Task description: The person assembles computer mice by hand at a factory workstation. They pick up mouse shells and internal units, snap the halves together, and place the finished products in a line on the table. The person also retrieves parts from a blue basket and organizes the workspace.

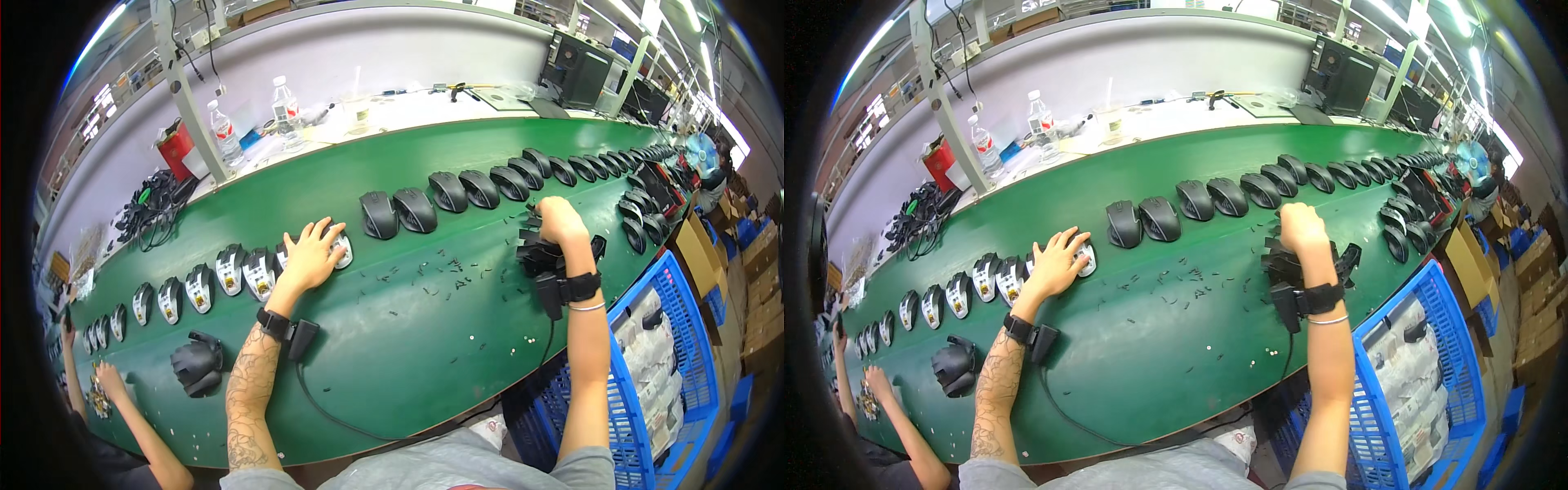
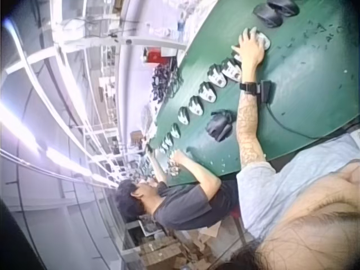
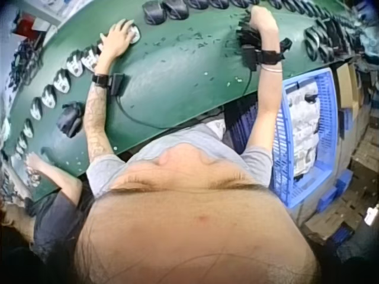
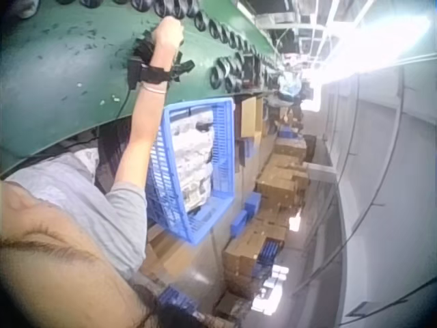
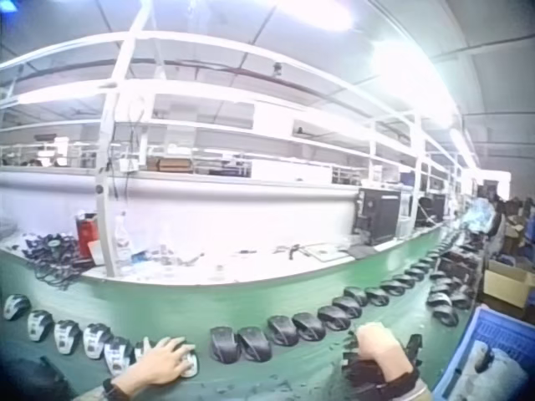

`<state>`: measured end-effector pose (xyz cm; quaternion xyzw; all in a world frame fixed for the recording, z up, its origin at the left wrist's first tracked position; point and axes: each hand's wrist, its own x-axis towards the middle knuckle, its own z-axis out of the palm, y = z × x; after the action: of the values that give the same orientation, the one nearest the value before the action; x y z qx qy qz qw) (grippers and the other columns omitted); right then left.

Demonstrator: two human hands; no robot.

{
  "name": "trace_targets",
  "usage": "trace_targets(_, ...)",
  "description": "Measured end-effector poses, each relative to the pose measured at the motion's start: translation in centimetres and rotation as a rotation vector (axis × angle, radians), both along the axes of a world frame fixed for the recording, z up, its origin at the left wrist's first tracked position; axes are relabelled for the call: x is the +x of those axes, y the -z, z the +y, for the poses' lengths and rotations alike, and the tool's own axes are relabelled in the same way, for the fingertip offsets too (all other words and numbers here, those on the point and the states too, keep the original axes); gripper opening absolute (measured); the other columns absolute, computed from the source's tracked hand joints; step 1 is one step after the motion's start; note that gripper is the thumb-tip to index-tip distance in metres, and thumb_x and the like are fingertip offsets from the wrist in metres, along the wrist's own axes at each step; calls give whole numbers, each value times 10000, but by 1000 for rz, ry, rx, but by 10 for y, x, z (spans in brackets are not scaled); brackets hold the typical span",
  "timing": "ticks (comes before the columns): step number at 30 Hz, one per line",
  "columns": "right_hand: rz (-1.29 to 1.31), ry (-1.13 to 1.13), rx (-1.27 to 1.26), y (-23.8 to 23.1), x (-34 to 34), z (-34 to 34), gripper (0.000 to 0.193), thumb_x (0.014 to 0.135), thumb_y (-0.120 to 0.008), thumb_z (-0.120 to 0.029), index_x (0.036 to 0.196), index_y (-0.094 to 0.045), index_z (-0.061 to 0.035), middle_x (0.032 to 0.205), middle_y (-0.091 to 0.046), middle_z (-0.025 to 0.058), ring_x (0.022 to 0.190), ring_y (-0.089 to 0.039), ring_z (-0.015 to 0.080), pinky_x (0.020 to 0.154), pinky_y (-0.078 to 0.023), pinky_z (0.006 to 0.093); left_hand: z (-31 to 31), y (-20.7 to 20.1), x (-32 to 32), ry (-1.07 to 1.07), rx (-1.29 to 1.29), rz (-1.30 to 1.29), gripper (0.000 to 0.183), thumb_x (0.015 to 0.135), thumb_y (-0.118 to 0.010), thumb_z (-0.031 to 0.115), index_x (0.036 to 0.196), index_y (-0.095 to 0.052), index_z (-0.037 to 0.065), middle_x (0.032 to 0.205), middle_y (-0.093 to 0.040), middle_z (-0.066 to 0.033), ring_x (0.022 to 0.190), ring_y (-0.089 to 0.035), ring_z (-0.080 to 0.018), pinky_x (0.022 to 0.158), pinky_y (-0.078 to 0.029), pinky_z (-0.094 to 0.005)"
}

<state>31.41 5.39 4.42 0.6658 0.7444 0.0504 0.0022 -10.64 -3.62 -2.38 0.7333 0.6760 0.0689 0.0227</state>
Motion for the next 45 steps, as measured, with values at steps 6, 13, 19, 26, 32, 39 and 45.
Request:
trace_targets(6, 61, -104, -203, -3, 6, -7, 520, 528, -746, -42, 1035, -638, 6, 976, -624, 230, 953, -606, 324, 845, -487, 341, 1, 2, 2, 0, 17, 1, 463, 910, -427, 403, 1342, -367, 247, 1409, -322, -67, 1308, -288, -298, 988, -175, -682)
trace_targets(13, 15, -56, -188, -12, 7, -3, 346, 528, -731, -6, 859, -642, 46, 909, -631, 234, 857, -622, 356, 763, -513, 375, 5, 7, 6, 4, 28, -27, 476, 903, -445, 402, 1344, -362, 245, 1412, -317, -73, 1313, -273, -311, 988, -166, -684)
trace_targets(19, 192, -333, 370, -22, -43, -27, 455, 595, -612, 73, 1044, -545, 44, 966, -542, 195, 945, -540, 362, 835, -457, 384, 8, 2, 14, 142, 396, -354, 432, 888, -514, 287, 1264, -461, 81, 1330, -409, -164, 1285, -309, -358, 1035, -232, -533)
trace_targets(26, 929, -745, 95, 2, -169, -75, 655, 627, -671, 11, 1249, -466, 4, 1003, -523, 158, 910, -549, 298, 809, -452, 327, -7, -11, 62, 217, -19, -1552, 407, 979, -341, 359, 1005, -556, 15, 948, -621, -98, 850, -626, -180, 746, -487, -296)
trace_targets(32, 1179, -741, 42, 29, -183, -76, 711, 594, -691, 46, 1263, -458, -19, 987, -521, 125, 892, -549, 234, 809, -457, 313, -12, -11, 67, 147, -39, -1584, 374, 969, -367, 374, 964, -552, 48, 867, -623, -61, 742, -628, -148, 664, -501, -257)
trace_targets(39, 1240, -767, -9, 41, -173, -76, 692, 602, -692, 56, 1251, -462, -17, 1015, -516, 132, 886, -546, 248, 811, -454, 320, -4, -10, 56, 117, -234, -1450, 340, 948, -427, 356, 1035, -573, 62, 978, -603, -36, 914, -568, -126, 769, -465, -299)
trace_targets(45, 881, -784, 211, 40, -175, -76, 664, 658, -671, 24, 1272, -489, -149, 1018, -481, 153, 964, -488, 307, 835, -435, 367, 40, -7, -13, -44, 220, -79, 665, 806, -522, 591, 1035, -598, -28, 1118, -562, -205, 1146, -432, -361, 995, -328, -432)
